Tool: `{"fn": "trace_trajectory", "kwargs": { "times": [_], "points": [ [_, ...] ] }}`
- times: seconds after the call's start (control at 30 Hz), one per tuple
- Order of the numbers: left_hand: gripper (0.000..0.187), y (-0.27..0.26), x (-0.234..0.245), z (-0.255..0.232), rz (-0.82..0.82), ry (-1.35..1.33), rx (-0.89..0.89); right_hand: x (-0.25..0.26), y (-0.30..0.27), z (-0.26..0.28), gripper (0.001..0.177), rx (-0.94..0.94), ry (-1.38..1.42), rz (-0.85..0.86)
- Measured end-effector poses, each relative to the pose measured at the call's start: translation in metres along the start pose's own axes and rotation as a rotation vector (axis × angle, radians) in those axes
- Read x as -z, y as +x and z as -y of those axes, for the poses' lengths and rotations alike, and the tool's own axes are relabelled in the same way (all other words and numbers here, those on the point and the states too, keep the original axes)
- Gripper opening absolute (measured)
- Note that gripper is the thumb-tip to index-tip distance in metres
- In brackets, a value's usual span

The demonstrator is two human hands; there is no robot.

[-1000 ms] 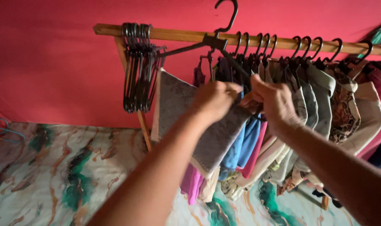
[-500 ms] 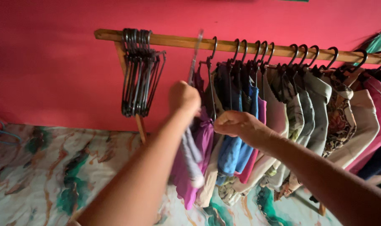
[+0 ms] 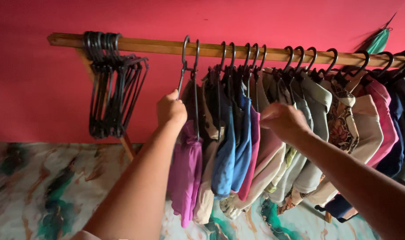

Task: The person takes garments from a laundry basket, places each on a hanger, and hangs them on a wooden clothing rack. The person handles several items including a grey patterned cloth, a white and pink patterned cloth, a beige cloth, and a pink polka-dotted cloth.

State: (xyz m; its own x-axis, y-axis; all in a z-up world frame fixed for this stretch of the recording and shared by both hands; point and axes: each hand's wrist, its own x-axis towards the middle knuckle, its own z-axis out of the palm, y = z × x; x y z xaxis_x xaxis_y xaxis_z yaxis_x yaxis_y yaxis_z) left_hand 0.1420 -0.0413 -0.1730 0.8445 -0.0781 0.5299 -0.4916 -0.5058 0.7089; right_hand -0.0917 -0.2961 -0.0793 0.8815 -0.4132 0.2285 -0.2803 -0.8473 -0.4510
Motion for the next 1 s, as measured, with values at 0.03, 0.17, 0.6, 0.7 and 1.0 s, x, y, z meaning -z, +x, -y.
{"fn": "trace_trajectory", "kwargs": {
  "times": [0.03, 0.17, 0.6, 0.7, 1.0],
  "points": [
    [0.043, 0.0, -0.009, -0.002, -0.01, -0.01, -0.014, 0.004, -0.001, -0.004, 0.043, 0.065, -0.139, -0.178],
    [0.056, -0.004, -0.028, -0.034, 0.336, -0.203, 0.425, 0.017, 0.004, -0.015, 0.082, -0.231, -0.21, -0.179],
    [0.059, -0.04, -0.013, -0.152, 0.63, -0.414, 0.488, 0.03, 0.013, -0.061, 0.07, -0.302, -0.233, -0.078],
    [0.061, -0.041, -0.037, -0.164, 0.635, -0.637, 0.566, 0.038, 0.014, -0.076, 0.069, -0.332, -0.308, -0.139],
    [0.062, -0.048, -0.072, -0.169, 0.783, -0.578, 0.476, 0.05, 0.017, -0.107, 0.068, -0.436, -0.502, -0.136]
  ]
}}
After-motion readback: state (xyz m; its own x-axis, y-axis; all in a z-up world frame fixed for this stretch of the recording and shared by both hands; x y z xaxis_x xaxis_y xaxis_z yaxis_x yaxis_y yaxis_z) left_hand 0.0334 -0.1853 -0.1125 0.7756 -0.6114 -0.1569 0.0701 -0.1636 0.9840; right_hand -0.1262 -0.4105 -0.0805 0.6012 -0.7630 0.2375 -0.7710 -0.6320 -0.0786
